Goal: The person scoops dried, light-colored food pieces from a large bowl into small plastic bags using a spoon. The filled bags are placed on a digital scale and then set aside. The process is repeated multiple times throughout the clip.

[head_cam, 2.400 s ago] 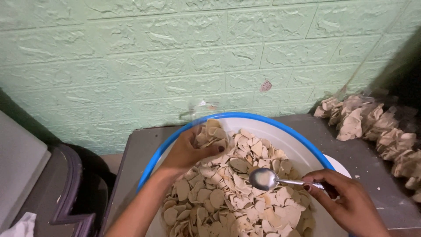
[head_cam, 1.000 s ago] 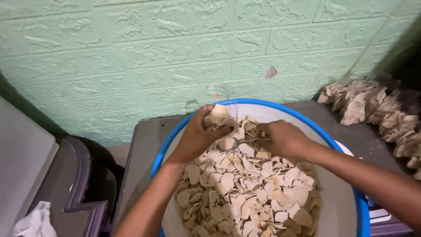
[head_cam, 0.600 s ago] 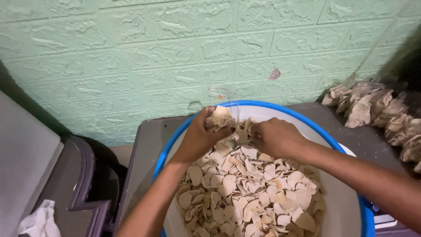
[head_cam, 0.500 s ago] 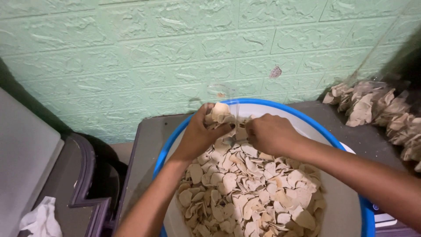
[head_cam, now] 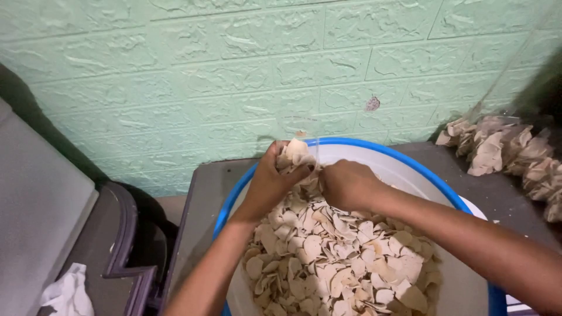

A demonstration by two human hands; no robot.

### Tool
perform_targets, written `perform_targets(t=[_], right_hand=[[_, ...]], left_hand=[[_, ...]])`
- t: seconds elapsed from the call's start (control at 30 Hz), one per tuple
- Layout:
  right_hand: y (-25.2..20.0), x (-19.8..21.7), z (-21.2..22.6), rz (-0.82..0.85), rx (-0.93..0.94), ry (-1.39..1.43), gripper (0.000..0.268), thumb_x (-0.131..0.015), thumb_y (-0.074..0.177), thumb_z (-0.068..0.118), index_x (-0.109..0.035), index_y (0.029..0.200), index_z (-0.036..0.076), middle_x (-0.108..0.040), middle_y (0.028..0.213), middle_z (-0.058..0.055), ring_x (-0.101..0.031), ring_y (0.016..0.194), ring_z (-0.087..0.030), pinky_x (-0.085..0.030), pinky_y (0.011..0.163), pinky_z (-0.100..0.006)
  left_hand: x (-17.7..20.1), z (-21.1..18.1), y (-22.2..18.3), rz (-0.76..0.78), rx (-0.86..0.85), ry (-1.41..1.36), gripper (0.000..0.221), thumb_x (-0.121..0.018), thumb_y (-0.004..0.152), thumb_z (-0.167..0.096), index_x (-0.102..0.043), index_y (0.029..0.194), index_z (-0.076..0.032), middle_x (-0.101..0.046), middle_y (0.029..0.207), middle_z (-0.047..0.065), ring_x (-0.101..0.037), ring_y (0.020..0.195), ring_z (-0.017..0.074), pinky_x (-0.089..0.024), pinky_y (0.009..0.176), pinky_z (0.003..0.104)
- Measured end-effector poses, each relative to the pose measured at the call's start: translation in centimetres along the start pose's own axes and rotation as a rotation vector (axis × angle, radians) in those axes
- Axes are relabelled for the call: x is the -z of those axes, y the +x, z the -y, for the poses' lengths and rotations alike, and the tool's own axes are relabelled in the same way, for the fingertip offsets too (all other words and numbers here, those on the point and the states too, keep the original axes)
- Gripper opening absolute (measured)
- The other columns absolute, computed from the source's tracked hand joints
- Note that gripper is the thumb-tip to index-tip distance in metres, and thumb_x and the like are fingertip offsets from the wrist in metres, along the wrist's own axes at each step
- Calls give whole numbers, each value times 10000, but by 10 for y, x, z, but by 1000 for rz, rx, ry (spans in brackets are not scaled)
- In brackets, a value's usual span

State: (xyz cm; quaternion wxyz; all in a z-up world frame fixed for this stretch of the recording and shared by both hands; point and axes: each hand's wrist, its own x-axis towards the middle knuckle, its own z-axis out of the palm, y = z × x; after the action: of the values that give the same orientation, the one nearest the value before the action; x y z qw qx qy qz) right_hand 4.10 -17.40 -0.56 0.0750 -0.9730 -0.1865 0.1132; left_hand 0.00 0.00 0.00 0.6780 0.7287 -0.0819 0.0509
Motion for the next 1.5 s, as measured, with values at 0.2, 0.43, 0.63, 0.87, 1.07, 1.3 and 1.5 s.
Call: perform_targets(t=[0.2,0.43,0.63,0.87,1.07,1.3,1.5], right_hand=[[-7,0,-32,128,64,215,364,-633,902,250,-740,1124,-18,-766,1001,-285,-700,1043,-520,-559,882,-608],[-20,-8,-61,138,47,384,314,-690,860,309,-774,1049,73,-786,923,-202,-734,1000,-424,-554,870,-526],[-33,15,-85,110,7,367,325,-690,856,293,-774,1071,64,-809,924,-218,-737,1004,-440,-552,878,-541],[-50,66,-126,95,-1,155,193,-661,921,361,-809,1023,290,-834,889,93,-732,753,-72,-567,745,-247],[-73,122,-98,-6,-81,145,256,-652,912,369,-829,1063,262,-886,1061,90,-821,919,-110,-621,862,-295],[-78,131,-29,11,-193,15,190,-614,1011,328,-744,1098,221,-809,1093,-5,-773,951,-173,-660,869,-287],[-62,99,-5,-36,22,-272,225,-526,1002,395,-712,1058,281,-756,892,-4,-712,761,-233,-529,567,-374]], left_hand=[[3,-1,-3,-7,24,55,543,-833,817,-272,-589,1269,-97,-724,1167,184,-693,1155,293,-547,1000,486],[16,4,4,8,49,64,720,-826,815,-306,-489,1387,-27,-648,1258,319,-658,1207,443,-526,1024,571],[11,-2,3,-14,122,74,858,-871,749,-378,-457,1435,-69,-664,1270,276,-662,1213,388,-536,1022,526],[4,-9,6,31,294,135,716,-797,762,-249,-478,1401,-193,-718,1252,95,-738,1118,233,-635,900,388],[-2,-8,5,167,314,309,675,-840,754,-207,-528,1353,-208,-778,1160,65,-749,1014,194,-604,777,357],[-10,-9,3,298,315,415,886,-870,712,-201,-424,1474,-129,-755,1223,84,-754,1105,238,-669,883,340],[-10,-15,-2,283,312,346,845,-864,685,-200,-439,1416,-205,-688,1334,75,-708,1155,229,-637,858,348]])
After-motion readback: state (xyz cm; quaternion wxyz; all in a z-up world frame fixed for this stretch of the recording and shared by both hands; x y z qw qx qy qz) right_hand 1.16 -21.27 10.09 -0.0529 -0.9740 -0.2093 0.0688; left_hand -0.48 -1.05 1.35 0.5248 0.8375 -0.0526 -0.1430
